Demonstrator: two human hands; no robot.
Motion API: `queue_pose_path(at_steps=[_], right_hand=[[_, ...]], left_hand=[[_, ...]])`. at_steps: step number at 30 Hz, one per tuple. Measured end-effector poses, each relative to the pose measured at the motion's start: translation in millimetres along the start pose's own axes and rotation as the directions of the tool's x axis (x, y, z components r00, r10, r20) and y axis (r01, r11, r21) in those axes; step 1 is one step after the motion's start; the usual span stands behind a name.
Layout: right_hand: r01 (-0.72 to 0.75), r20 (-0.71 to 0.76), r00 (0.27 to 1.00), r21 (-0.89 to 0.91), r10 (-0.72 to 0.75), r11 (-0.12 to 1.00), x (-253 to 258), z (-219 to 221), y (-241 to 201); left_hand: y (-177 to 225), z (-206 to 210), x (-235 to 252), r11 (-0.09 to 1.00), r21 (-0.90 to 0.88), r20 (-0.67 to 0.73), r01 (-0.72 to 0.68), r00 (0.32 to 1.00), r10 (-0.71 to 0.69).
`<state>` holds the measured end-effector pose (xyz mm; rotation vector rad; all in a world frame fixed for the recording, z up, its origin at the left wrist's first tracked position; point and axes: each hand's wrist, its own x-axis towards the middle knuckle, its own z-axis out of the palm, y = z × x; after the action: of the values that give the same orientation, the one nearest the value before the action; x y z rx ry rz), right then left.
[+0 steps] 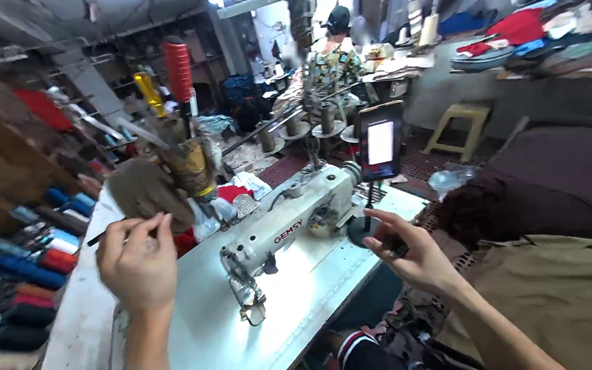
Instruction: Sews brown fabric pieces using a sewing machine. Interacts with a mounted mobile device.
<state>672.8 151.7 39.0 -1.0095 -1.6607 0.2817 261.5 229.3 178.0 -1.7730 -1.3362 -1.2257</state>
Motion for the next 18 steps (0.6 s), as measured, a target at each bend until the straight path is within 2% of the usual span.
queue_pose_path(at_steps=[3,6,7,9,11,12,15,18], right_hand=[[-0.043,-0.081,0.996,0.012,0.044,0.999,4,-13,7],[-0.114,-0.113,0.987,-0.005,0.113,0.993,3,-20,11],[-0.143,-0.114,0.984,-0.018,0.14,0.989,3,-21,13],[-0.199,-0.106,0.975,-0.046,0.194,0.979,5,-23,19],[-0.232,-0.106,0.969,-0.07,0.224,0.97,15,-26,23],[-0.242,-0.109,0.966,-0.077,0.233,0.967,22,-27,25],[-0.285,-0.139,0.953,-0.091,0.271,0.954,52,-31,28],[-0.273,-0.173,0.95,-0.061,0.26,0.96,75,-37,27]], left_hand=[[5,-5,-2,0.998,-0.026,0.1,0.058,0.993,-0.055],[4,-10,-25,0.97,-0.244,0.159,-0.017,0.986,0.057],[4,-9,-39,0.93,-0.367,0.177,-0.026,0.979,0.097],[5,-5,-73,0.792,-0.607,0.243,0.07,0.965,0.1],[7,-3,-106,0.657,-0.733,0.305,0.178,0.949,0.083],[6,-2,-121,0.629,-0.749,0.321,0.207,0.944,0.072],[5,4,-163,0.586,-0.743,0.318,0.323,0.941,-0.116],[2,10,-199,0.527,-0.72,0.332,0.452,0.891,-0.31]])
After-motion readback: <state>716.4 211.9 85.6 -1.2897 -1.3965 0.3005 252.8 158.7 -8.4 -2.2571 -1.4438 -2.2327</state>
